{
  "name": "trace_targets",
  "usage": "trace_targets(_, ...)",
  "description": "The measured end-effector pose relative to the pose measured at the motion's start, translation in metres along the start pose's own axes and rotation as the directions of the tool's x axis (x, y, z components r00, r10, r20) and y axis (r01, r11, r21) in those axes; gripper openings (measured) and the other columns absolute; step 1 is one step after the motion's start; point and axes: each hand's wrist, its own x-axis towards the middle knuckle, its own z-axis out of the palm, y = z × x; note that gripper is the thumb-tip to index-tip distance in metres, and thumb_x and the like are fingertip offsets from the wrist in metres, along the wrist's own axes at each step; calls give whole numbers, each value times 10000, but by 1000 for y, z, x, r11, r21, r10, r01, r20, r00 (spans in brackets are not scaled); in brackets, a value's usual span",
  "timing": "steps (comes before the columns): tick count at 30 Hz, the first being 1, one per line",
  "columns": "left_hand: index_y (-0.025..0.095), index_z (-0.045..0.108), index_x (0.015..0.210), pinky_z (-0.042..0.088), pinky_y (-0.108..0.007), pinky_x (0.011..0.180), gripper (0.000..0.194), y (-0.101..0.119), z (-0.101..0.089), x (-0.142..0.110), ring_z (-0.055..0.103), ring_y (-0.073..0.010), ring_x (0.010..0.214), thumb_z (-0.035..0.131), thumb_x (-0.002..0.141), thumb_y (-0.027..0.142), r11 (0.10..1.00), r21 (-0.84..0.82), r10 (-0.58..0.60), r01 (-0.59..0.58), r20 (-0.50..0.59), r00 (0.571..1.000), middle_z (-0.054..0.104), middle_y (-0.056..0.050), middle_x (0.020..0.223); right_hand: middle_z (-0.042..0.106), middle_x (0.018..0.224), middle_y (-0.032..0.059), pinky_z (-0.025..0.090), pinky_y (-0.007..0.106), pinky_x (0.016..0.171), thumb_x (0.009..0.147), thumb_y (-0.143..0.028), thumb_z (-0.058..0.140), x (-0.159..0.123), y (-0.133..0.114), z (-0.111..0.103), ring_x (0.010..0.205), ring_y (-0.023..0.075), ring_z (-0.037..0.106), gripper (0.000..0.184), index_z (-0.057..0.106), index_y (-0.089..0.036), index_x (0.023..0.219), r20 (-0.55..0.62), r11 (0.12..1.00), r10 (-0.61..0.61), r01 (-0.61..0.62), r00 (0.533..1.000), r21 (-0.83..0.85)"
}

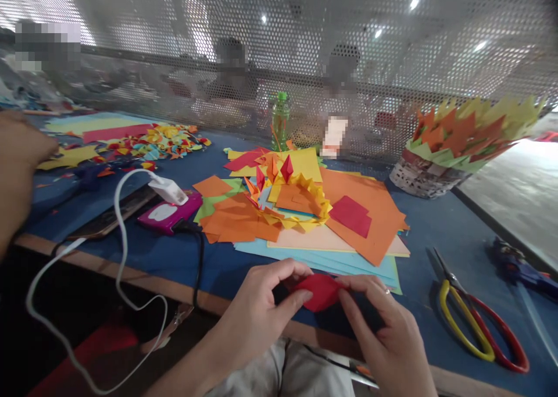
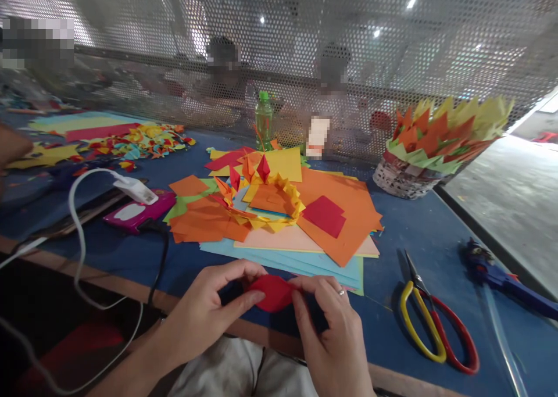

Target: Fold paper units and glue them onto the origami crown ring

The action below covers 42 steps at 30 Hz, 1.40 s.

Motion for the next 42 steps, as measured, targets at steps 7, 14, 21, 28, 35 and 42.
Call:
trace_targets(7,172,633,962,418,-357,1045,255,-9,3,-10,610,-177,1113,495,943,-42,774,475,509,-418,-75,857,714,-50,1100,715,1061,7,443,313,913,937,-88,578,-3,-3,-2,1065,167,601,169,622,-250,956,-22,968,-203,197,979,-155)
trace_targets(14,158,660,1149,392,-362,1073,267,-4,7,-29,591,-192,1150,600,931,17,731,567,527,-379,-116,842,691,-76,1182,757,960,10,405,370,922,955,-104,595,-8,-10,4,1035,201,601,163,691,-234,978,-76,927,-276,245,958,-285)
trace_targets(21,159,683,1116,468,-336,956,178,-11,17,-27,624,-184,984,576,987,101,759,484,480,-436,37,876,712,-46,1051,771,942,-15,410,360,939,961,-149,625,-13,-16,12,1016,197,616,135,729,-235,966,-77,961,-219,201,973,-189)
trace_targets(28,171,702,1022,490,-302,838,183,-16,16,-23,619,-167,914,591,953,43,821,390,449,-418,12,893,717,-29,989,772,1144,-22,441,353,944,926,-200,690,-31,1,-1,1064,201,635,202,744,-247,1115,72,928,-291,299,954,-220)
trace_targets(35,192,705,960,482,-287,795,143,-10,11,-18,604,-154,879,608,973,88,883,338,333,-325,36,942,696,-21,958,786,1109,-8,466,354,893,896,-165,695,-35,4,-6,1000,193,682,207,742,-243,1082,74,914,-311,320,947,-249)
trace_targets(42,203,689,924,475,-278,796,132,-5,9,-13,589,-154,886,625,963,94,911,348,213,-219,55,975,651,-9,941,770,1046,-40,435,330,910,866,-197,742,-29,-4,0,1020,182,652,141,706,-274,979,19,966,-169,169,986,-195)
